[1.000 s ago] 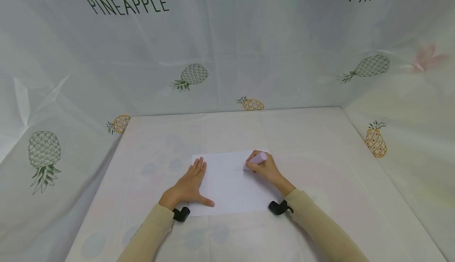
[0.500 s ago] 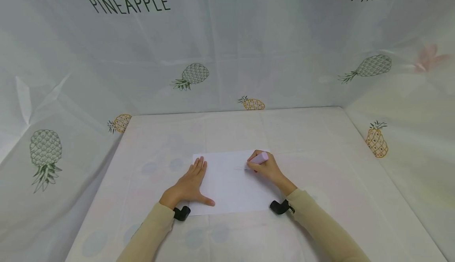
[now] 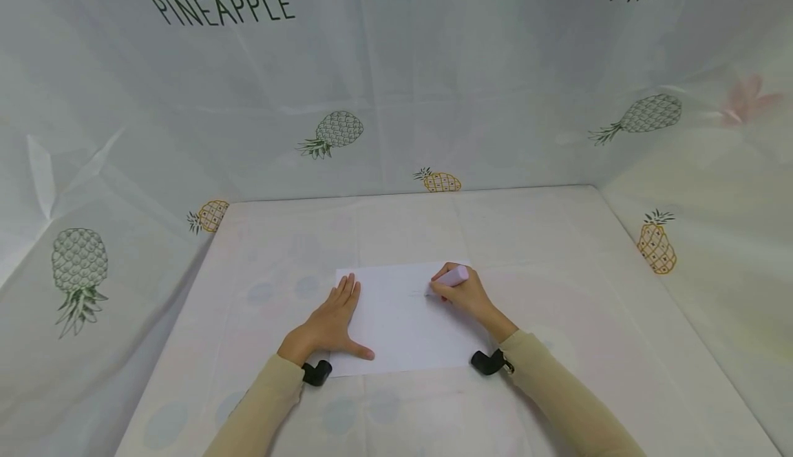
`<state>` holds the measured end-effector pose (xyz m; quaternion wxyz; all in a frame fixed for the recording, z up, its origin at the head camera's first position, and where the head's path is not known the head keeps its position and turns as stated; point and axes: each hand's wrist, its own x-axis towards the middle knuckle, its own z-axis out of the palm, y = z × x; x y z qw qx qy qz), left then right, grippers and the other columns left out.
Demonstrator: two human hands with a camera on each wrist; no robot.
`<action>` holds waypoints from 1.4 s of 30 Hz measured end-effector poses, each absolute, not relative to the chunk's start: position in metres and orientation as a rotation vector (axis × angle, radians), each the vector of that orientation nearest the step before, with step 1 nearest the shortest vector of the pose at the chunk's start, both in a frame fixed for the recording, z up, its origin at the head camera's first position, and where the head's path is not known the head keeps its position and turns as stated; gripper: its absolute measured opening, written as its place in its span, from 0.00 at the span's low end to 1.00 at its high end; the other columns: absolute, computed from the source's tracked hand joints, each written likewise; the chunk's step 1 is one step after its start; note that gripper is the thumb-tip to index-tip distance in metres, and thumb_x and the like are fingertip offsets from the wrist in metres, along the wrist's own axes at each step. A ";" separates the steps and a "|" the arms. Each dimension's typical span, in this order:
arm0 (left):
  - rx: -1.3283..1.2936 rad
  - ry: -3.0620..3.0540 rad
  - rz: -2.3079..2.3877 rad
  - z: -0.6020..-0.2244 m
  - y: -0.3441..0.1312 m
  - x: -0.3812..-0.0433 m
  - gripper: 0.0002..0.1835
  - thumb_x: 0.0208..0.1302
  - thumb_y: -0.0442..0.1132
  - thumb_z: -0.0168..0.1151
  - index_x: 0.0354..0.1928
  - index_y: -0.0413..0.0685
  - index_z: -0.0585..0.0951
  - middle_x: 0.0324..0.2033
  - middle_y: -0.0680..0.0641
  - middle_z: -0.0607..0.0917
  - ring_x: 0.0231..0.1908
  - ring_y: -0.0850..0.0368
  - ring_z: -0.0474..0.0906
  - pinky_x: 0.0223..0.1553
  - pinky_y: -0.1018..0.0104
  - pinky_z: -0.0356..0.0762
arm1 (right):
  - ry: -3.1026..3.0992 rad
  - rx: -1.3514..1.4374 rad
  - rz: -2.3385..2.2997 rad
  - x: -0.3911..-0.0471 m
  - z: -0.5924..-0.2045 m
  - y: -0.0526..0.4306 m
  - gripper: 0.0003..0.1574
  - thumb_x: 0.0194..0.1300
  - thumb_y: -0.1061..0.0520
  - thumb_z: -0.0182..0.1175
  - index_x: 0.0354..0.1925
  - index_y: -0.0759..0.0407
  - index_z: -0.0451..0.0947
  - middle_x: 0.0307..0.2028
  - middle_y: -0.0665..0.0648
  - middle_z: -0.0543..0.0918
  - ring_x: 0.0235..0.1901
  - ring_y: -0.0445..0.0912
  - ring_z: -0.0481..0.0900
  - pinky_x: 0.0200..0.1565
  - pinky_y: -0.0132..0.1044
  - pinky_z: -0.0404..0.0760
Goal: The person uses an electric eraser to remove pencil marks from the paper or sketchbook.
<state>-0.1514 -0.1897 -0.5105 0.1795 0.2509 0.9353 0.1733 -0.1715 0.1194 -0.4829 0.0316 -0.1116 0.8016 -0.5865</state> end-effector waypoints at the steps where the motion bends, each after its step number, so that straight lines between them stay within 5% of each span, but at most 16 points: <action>1: 0.708 2.643 0.488 -0.510 -0.190 -0.151 0.78 0.39 0.73 0.74 0.77 0.33 0.41 0.77 0.35 0.35 0.76 0.41 0.28 0.74 0.48 0.37 | 2.470 -0.342 -1.809 -0.172 -0.483 0.120 0.03 0.60 0.70 0.66 0.33 0.72 0.80 0.20 0.65 0.82 0.19 0.44 0.75 0.23 0.29 0.74; 9: 0.709 2.640 0.512 -0.508 -0.189 -0.151 0.77 0.40 0.71 0.76 0.77 0.31 0.42 0.77 0.34 0.35 0.76 0.40 0.29 0.74 0.46 0.37 | 2.461 -0.355 -1.838 -0.174 -0.487 0.121 0.04 0.60 0.70 0.65 0.32 0.72 0.79 0.21 0.69 0.81 0.19 0.50 0.76 0.22 0.30 0.73; 23: 0.721 2.646 0.510 -0.508 -0.189 -0.150 0.77 0.40 0.71 0.75 0.77 0.31 0.43 0.77 0.33 0.36 0.76 0.39 0.30 0.74 0.46 0.37 | 2.455 -0.357 -1.834 -0.173 -0.483 0.119 0.03 0.60 0.71 0.64 0.32 0.72 0.79 0.20 0.55 0.80 0.20 0.48 0.76 0.23 0.30 0.74; 35: 0.725 2.648 0.509 -0.511 -0.190 -0.151 0.77 0.40 0.73 0.74 0.77 0.32 0.42 0.77 0.34 0.35 0.76 0.40 0.28 0.74 0.47 0.37 | 2.447 -0.407 -1.871 -0.176 -0.487 0.118 0.03 0.60 0.72 0.65 0.31 0.72 0.78 0.20 0.54 0.79 0.20 0.52 0.76 0.24 0.30 0.75; 42: 0.727 2.648 0.522 -0.509 -0.189 -0.151 0.77 0.40 0.72 0.75 0.77 0.31 0.42 0.76 0.33 0.35 0.76 0.39 0.29 0.74 0.46 0.38 | 2.510 -0.399 -1.846 -0.195 -0.523 0.118 0.04 0.58 0.68 0.67 0.29 0.65 0.79 0.22 0.54 0.80 0.20 0.46 0.76 0.23 0.32 0.76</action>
